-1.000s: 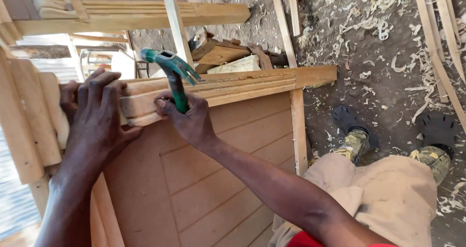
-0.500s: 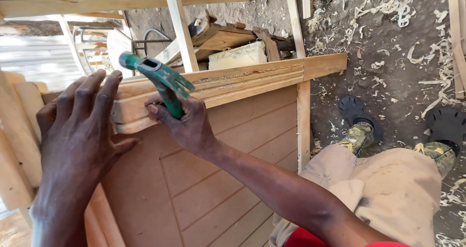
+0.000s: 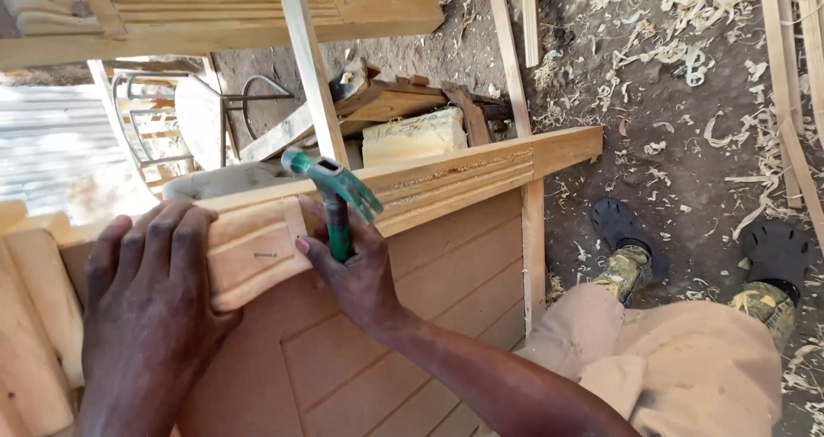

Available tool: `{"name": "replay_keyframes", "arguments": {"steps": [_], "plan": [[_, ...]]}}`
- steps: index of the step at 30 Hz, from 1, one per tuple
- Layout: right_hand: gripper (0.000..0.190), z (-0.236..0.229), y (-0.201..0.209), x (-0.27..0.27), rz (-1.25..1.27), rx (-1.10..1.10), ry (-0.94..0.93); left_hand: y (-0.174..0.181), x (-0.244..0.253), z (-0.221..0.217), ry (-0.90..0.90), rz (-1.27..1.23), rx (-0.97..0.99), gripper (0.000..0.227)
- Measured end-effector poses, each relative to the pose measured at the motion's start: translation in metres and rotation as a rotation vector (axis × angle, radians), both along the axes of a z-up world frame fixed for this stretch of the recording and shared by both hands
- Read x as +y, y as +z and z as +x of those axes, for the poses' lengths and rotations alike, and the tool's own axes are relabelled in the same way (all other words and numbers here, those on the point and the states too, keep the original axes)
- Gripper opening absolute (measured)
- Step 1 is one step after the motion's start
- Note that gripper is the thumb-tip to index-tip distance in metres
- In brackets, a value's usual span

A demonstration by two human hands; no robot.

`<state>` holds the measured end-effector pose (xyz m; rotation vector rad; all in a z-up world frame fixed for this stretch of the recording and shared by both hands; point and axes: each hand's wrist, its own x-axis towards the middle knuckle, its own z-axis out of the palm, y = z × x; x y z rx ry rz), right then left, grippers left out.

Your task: The person hammers nails into a wooden frame using a hammer. They repeatedly pick up nails from a workbench and drive them into the wood to secure a piece of trim.

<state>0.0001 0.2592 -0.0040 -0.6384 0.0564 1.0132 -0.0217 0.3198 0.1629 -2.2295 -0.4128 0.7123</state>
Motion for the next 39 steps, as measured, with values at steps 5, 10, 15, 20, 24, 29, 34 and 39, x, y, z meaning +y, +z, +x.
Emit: {"name": "replay_keyframes", "arguments": {"steps": [5,10,15,20,24,29,34,39], "plan": [[0.036,-0.004,0.0,0.004,0.066,0.07,0.018,-0.002,0.009,-0.003,0.004,-0.015,0.007,0.091],[0.036,-0.013,-0.001,0.005,0.086,0.111,0.023,-0.002,0.008,-0.005,-0.002,0.015,0.012,0.084],[0.036,-0.013,-0.006,0.005,0.13,0.117,0.028,-0.004,0.011,-0.011,0.004,0.028,0.012,0.072],[0.03,-0.011,-0.023,-0.013,0.161,0.119,0.033,-0.004,0.011,-0.009,0.004,-0.004,0.011,0.077],[0.027,-0.011,-0.045,-0.034,-0.119,0.073,0.191,-0.005,0.009,-0.005,0.009,-0.033,-0.041,0.08],[0.031,-0.01,-0.072,-0.045,-0.319,0.007,0.348,-0.007,0.005,0.004,0.03,-0.006,-0.042,0.062],[0.037,-0.01,-0.083,-0.046,-0.52,-0.171,0.474,-0.008,0.007,0.003,-0.014,0.045,-0.036,0.063],[0.049,-0.014,-0.063,-0.06,0.017,0.144,0.183,0.0,0.007,0.003,0.039,-0.03,0.022,0.06]]}}
